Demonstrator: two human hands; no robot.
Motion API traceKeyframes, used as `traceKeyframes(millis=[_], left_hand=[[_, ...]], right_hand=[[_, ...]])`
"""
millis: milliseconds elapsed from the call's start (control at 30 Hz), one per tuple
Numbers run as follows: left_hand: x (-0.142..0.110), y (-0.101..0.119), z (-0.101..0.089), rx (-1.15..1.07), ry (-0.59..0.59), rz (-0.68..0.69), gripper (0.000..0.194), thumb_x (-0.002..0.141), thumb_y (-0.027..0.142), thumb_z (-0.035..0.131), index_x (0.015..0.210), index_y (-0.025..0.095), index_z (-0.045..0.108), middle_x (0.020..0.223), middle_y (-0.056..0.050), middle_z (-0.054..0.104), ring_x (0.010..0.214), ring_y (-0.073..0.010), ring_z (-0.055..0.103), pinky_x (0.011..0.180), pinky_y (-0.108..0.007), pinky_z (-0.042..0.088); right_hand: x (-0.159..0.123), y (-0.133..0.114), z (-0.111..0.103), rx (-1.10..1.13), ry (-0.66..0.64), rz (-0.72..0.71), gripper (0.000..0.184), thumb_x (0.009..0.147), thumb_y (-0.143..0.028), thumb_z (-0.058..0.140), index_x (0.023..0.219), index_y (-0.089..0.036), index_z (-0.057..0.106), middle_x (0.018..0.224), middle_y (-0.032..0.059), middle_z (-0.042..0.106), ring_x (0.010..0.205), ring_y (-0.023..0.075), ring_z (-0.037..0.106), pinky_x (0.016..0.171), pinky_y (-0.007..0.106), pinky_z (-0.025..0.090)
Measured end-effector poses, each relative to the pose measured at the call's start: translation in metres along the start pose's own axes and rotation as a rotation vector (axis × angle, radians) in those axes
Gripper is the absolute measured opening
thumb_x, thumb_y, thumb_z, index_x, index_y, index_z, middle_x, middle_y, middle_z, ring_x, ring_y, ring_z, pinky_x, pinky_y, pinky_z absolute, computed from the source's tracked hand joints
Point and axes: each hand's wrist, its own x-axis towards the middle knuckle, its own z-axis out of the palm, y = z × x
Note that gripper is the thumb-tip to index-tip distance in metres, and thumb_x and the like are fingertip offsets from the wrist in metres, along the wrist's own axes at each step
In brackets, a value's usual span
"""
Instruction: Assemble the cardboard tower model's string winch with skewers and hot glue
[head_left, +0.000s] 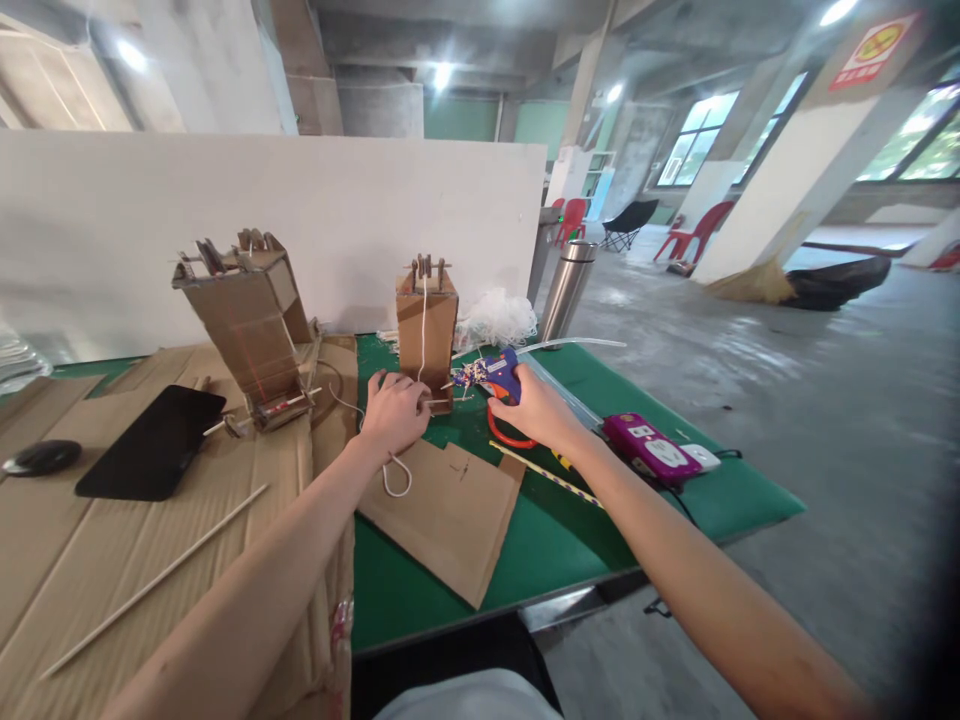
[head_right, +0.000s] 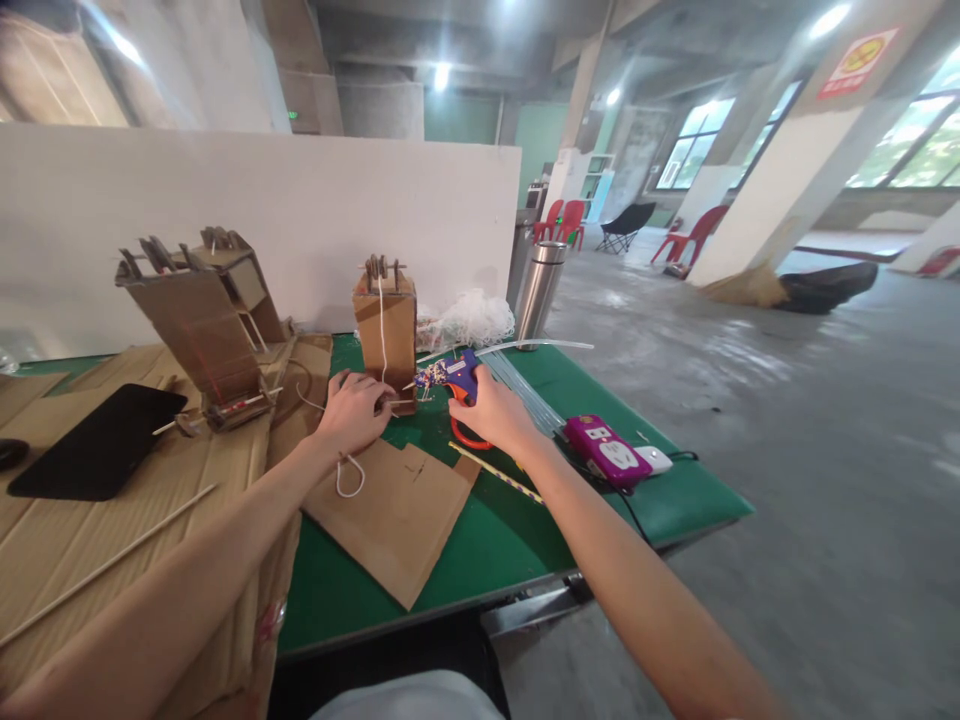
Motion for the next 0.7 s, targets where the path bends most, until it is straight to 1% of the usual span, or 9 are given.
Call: traceKeyframes(millis=[100, 233, 333, 433, 533, 600, 700], left_hand=[[0.003, -0.003, 0.002, -0.09, 0.029, -0.048, 0.015, 0.08, 0.017, 0.049, 0.088, 0.022, 0.061, 0.086, -0.001, 0.068, 0.09, -0.0187, 0.06, 0.107, -0.047, 0.026], [0.006, -0.011, 0.002, -0.186, 0.008, -0.026, 0.015, 0.08, 0.011, 0.048, 0.086, 0.021, 0.058, 0.084, 0.0, 0.066, 0.085, -0.0152, 0.061, 0.11, -0.046, 0.026], [0.009, -0.015, 0.002, -0.208, 0.003, 0.028, 0.016, 0.081, 0.009, 0.048, 0.085, 0.021, 0.058, 0.084, 0.0, 0.066, 0.083, -0.0149, 0.061, 0.111, -0.046, 0.026], [0.012, -0.015, 0.002, -0.224, 0.023, 0.118, 0.017, 0.083, 0.01, 0.046, 0.085, 0.021, 0.058, 0.086, -0.001, 0.065, 0.086, -0.0147, 0.06, 0.108, -0.041, 0.032], [0.016, -0.014, 0.003, -0.194, 0.011, 0.191, 0.019, 0.084, 0.01, 0.044, 0.086, 0.02, 0.059, 0.087, -0.003, 0.064, 0.088, -0.0153, 0.059, 0.102, -0.036, 0.038], [0.017, -0.014, 0.003, -0.162, -0.006, 0.185, 0.019, 0.084, 0.009, 0.044, 0.086, 0.02, 0.06, 0.087, -0.004, 0.064, 0.088, -0.0162, 0.059, 0.097, -0.035, 0.041], [0.016, -0.012, 0.003, -0.154, -0.009, 0.126, 0.019, 0.082, 0.009, 0.046, 0.086, 0.02, 0.061, 0.088, -0.003, 0.065, 0.088, -0.0171, 0.059, 0.093, -0.037, 0.042]], right_hand=[[-0.001, -0.001, -0.001, 0.008, -0.003, 0.005, 0.036, 0.075, -0.049, 0.054, 0.095, -0.021, 0.044, 0.081, 0.0066, 0.061, 0.067, 0.0229, 0.057, 0.054, 0.029, 0.035], [-0.001, -0.002, -0.002, 0.0, -0.013, 0.013, 0.036, 0.075, -0.05, 0.054, 0.095, -0.021, 0.043, 0.08, 0.0065, 0.061, 0.068, 0.0228, 0.057, 0.054, 0.029, 0.034], [-0.002, -0.003, -0.003, 0.005, -0.019, 0.009, 0.034, 0.076, -0.049, 0.053, 0.094, -0.021, 0.043, 0.08, 0.0066, 0.061, 0.069, 0.023, 0.057, 0.054, 0.029, 0.035], [-0.002, -0.003, -0.003, 0.018, -0.022, 0.007, 0.035, 0.076, -0.048, 0.053, 0.096, -0.021, 0.043, 0.081, 0.0065, 0.062, 0.069, 0.023, 0.058, 0.055, 0.029, 0.036], [-0.002, -0.002, -0.003, 0.017, -0.018, 0.0, 0.035, 0.076, -0.048, 0.055, 0.096, -0.021, 0.045, 0.082, 0.0065, 0.063, 0.071, 0.0234, 0.059, 0.057, 0.029, 0.037], [-0.001, -0.001, -0.003, -0.003, -0.016, -0.008, 0.033, 0.076, -0.048, 0.054, 0.094, -0.021, 0.046, 0.082, 0.0069, 0.063, 0.072, 0.0237, 0.06, 0.057, 0.029, 0.038], [0.0, 0.001, -0.004, -0.037, -0.012, -0.005, 0.032, 0.077, -0.048, 0.054, 0.094, -0.021, 0.048, 0.082, 0.0068, 0.064, 0.07, 0.0233, 0.06, 0.056, 0.029, 0.037]])
